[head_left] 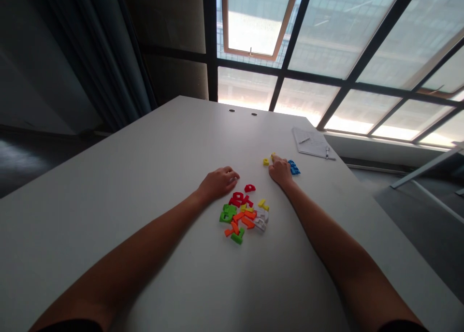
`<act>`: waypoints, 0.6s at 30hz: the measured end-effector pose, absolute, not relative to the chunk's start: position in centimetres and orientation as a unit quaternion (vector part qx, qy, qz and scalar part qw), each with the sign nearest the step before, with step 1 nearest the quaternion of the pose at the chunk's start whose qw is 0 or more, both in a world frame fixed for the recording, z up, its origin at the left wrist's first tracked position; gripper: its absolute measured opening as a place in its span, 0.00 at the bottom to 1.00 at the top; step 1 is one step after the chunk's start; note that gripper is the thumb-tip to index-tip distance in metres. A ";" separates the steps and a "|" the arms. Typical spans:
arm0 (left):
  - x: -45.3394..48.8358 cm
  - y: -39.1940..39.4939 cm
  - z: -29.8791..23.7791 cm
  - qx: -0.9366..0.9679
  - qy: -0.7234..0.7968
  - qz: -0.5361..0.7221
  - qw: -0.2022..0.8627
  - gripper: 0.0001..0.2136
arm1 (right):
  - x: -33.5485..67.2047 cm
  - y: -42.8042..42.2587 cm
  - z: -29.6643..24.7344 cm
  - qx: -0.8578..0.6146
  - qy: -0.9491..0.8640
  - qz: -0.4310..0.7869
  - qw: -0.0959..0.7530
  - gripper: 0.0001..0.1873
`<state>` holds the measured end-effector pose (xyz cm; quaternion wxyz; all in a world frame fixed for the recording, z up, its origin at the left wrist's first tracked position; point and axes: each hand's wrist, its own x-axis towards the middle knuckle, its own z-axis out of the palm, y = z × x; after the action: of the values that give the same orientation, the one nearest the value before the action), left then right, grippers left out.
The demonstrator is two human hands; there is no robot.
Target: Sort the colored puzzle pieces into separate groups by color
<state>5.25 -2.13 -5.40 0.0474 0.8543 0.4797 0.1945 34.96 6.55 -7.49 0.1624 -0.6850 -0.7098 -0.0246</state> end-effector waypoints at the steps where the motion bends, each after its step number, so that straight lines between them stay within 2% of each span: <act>1: 5.3 -2.1 -5.4 0.855 0.479 0.194 0.046 0.13 | 35.0 6.5 -7.5 -0.685 -0.709 -0.025 0.163 0.32; 6: 5.3 -2.1 -5.4 0.856 0.477 0.193 0.041 0.13 | 35.0 6.7 -7.6 -0.680 -0.713 -0.018 0.167 0.27; 12: 5.2 -2.2 -5.4 0.855 0.480 0.193 0.040 0.13 | 34.4 8.9 -6.9 -0.676 -0.700 0.082 0.216 0.26; 18: 5.3 -2.3 -5.1 0.856 0.482 0.181 0.041 0.13 | 34.2 11.5 -6.0 -0.679 -0.690 0.115 0.222 0.21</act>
<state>5.33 -2.26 -5.06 0.0412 0.8565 0.4817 0.1809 34.22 11.45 -6.05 0.2221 -0.6793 -0.6899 0.1151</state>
